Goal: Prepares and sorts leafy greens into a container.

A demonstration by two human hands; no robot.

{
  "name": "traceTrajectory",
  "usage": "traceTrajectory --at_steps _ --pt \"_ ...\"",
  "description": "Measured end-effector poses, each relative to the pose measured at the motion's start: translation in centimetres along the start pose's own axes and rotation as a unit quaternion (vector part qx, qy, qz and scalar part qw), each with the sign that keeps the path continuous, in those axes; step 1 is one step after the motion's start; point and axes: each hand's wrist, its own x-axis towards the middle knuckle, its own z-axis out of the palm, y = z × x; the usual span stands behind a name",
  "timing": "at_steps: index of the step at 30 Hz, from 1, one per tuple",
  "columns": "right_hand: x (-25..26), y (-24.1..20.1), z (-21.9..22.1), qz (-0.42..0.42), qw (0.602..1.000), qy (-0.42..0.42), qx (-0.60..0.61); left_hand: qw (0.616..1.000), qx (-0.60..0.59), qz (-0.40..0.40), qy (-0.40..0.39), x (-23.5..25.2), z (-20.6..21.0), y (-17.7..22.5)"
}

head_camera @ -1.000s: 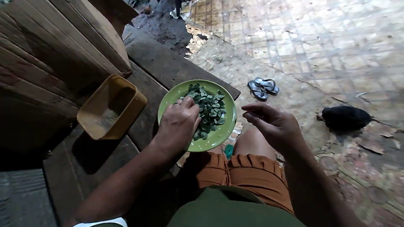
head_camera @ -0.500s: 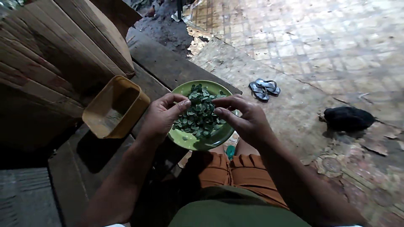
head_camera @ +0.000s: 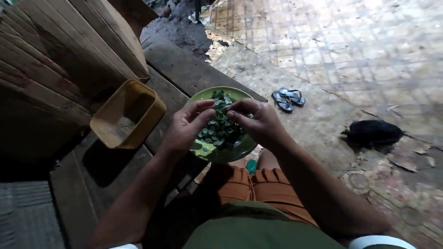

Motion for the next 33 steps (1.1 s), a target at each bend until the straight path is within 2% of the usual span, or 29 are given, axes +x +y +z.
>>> traceTrajectory --at_steps 3,6,14,17,22,26,33 --pt "0.0 0.3 0.0 0.004 1.0 -0.01 0.005 0.999 0.02 0.032 -0.023 0.2 1.0 -0.1" --pt "0.0 0.1 -0.1 0.005 1.0 -0.017 -0.003 0.997 0.05 0.058 -0.007 0.6 1.6 -0.8" --pt "-0.2 0.4 -1.2 0.029 0.999 -0.023 0.007 0.999 0.016 0.041 0.009 0.4 0.6 -0.5" --pt "-0.3 0.1 -1.4 0.033 0.999 -0.027 -0.001 0.994 0.094 0.054 -0.014 0.1 -0.1 -0.6" --pt "-0.3 0.1 -1.2 0.039 0.999 -0.036 0.003 0.964 0.211 0.158 -0.021 0.4 0.7 -0.8" --pt "-0.3 0.5 -1.2 0.044 0.998 -0.035 0.007 0.955 0.235 0.181 -0.004 0.9 1.2 -1.0" --pt "-0.2 0.3 -1.4 0.019 0.999 -0.035 -0.021 0.96 0.219 0.176 0.009 0.9 0.7 -0.7"
